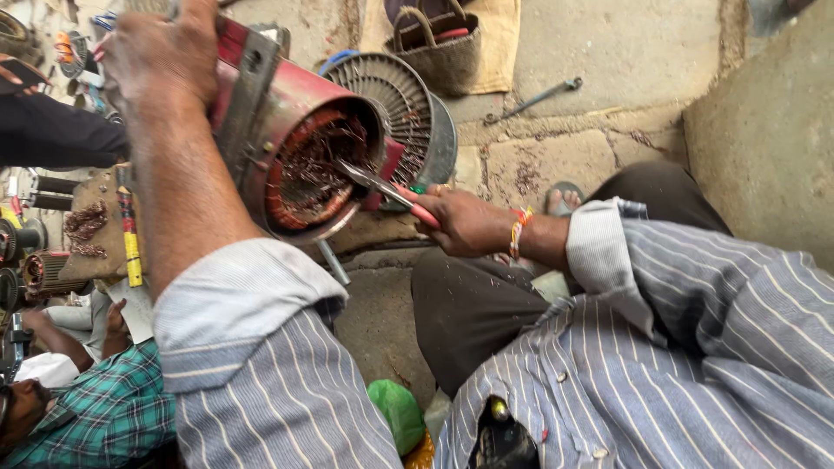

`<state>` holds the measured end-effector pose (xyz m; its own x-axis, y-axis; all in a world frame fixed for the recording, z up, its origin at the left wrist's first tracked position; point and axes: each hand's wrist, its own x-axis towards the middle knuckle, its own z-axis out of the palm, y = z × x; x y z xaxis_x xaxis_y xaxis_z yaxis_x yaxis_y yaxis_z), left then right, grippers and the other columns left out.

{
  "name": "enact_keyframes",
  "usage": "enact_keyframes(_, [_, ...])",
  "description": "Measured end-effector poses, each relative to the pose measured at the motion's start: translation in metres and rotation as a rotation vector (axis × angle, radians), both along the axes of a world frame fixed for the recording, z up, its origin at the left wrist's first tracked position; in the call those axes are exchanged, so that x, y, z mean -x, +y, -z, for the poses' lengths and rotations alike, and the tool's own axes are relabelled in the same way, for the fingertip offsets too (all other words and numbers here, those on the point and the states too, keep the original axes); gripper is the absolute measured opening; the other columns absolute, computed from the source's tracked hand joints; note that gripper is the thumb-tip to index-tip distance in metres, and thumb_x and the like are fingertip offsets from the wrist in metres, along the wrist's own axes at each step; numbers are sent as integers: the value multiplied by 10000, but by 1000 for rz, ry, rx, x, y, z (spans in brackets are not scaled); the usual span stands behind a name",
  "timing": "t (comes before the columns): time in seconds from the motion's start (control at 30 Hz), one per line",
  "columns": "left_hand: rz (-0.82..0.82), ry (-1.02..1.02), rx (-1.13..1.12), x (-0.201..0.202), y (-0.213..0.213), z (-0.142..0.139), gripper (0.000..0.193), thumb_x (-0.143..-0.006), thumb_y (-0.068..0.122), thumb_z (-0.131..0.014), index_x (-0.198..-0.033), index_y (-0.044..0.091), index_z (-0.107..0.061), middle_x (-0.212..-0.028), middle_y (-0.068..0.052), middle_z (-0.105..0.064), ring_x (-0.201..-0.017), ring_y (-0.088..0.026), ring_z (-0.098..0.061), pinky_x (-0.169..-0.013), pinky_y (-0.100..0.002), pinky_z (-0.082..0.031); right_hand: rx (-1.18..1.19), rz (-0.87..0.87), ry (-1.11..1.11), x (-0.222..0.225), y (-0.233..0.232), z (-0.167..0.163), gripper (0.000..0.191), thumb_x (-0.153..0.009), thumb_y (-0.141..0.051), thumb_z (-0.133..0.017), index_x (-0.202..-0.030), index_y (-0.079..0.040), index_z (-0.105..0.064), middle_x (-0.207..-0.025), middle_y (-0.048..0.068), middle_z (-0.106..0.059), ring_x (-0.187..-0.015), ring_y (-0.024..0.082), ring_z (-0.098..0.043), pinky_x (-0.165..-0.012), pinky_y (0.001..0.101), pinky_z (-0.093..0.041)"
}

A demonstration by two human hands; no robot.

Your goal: The person uses a screwdriver and pliers to remove copper wire from a motor stator. They pull out loose strands by hand and place them on the floor, then continue cutting and extracting more wire from the stator slots.

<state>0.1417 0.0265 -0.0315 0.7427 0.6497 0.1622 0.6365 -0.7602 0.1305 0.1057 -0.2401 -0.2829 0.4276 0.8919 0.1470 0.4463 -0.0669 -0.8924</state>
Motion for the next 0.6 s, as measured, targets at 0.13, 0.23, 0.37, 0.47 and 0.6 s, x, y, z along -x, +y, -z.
enact_keyframes(0.13, [162, -93, 75, 3, -3, 0, 837, -954, 793, -350, -956, 31, -698, -740, -109, -685, -652, -203, -676, -648, -441, -532, 260, -41, 178, 6, -9, -17, 242, -888, -234, -711, -1027, -50, -640, -949, 180, -704, -923, 320, -695, -828, 437, -535])
enact_keyframes(0.23, [151, -114, 64, 5, -7, 3, 844, -949, 764, -357, -1057, -20, -651, -785, -161, -647, -660, -223, -705, -537, -465, -582, 327, -111, 314, 4, -18, -39, 318, -886, -314, -727, -1063, -58, -659, -949, 137, -724, -929, 262, -703, -833, 413, -537])
enact_keyframes(0.37, [195, -189, 27, 3, -10, 6, 870, -935, 754, -436, -1114, -79, -610, -877, -199, -649, -733, -285, -727, -497, -519, -593, 143, -284, 466, -15, -41, -62, 546, -906, -318, -747, -1343, -27, -598, -1128, 63, -703, -1010, 211, -701, -894, 381, -529])
enact_keyframes(0.47, [106, -96, 5, 2, -10, 8, 889, -909, 794, -408, -1158, -24, -652, -890, -188, -665, -776, -271, -743, -607, -510, -604, 110, -485, 735, -23, -58, -76, 661, -871, -273, -733, -1418, 36, -529, -905, 208, -698, -765, 295, -705, -782, 427, -569])
enact_keyframes(0.6, [142, -61, -75, 6, -8, 9, 935, -971, 841, -361, -1150, -22, -672, -892, -230, -671, -822, -328, -731, -647, -554, -595, -84, -605, 1240, -29, -47, -98, 599, -931, -244, -691, -1419, 28, -474, -1055, 194, -713, -848, 272, -717, -795, 484, -633])
